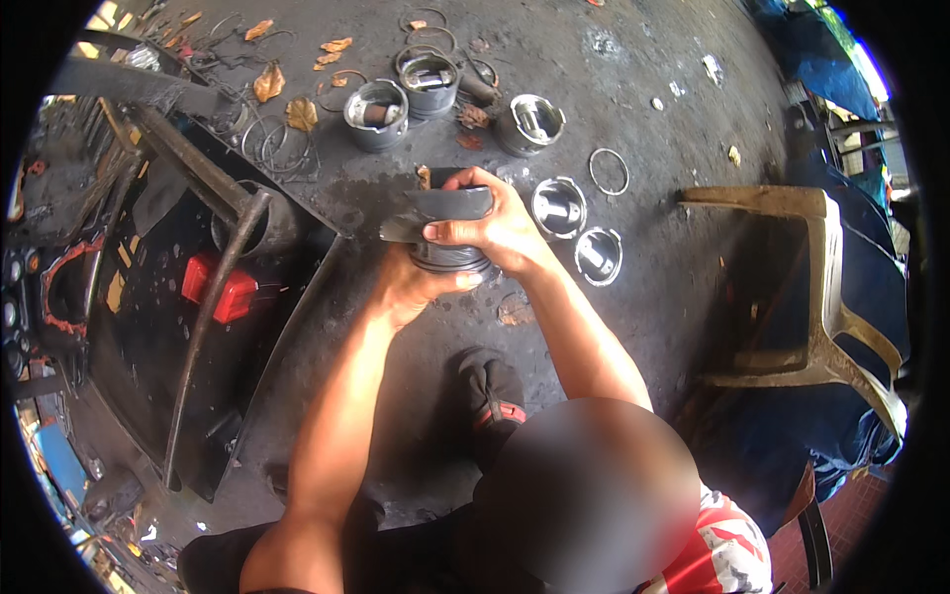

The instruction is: The person removes a piston from an engine block, then uses a red scraper to clean the cylinder bore. They then pick up several pistons and rings from the floor, inspect them, and place them into the engine block one by one.

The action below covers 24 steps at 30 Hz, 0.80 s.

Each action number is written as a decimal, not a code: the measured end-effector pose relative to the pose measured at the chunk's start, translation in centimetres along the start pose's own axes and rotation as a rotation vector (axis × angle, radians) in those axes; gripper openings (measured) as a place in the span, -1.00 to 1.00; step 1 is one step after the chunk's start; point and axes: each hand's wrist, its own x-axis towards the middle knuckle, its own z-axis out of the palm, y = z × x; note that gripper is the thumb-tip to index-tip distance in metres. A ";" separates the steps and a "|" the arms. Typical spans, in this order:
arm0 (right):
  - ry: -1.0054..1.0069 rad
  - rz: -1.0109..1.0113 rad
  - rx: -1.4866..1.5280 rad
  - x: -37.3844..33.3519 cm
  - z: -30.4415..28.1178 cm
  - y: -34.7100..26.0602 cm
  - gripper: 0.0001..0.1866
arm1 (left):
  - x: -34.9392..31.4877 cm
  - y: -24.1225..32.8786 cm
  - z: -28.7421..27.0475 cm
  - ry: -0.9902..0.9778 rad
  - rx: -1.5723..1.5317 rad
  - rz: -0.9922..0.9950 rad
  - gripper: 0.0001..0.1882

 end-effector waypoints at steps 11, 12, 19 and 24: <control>-0.290 -0.058 0.548 -0.1 -0.8 1.0 0.24 | 0.6 -1.3 -0.6 -0.166 -0.248 -0.082 -0.08; -0.267 -0.095 0.472 0.0 -1.0 0.9 0.24 | 0.7 -1.4 -0.5 -0.108 -0.181 -0.155 -0.07; -0.124 0.061 0.384 0.0 -1.5 0.9 0.03 | 1.7 -0.9 0.7 -0.134 -0.183 -0.136 -0.09; 0.030 0.056 0.134 0.4 -2.0 1.4 -0.27 | 2.0 -0.5 0.4 0.034 0.073 0.033 -0.18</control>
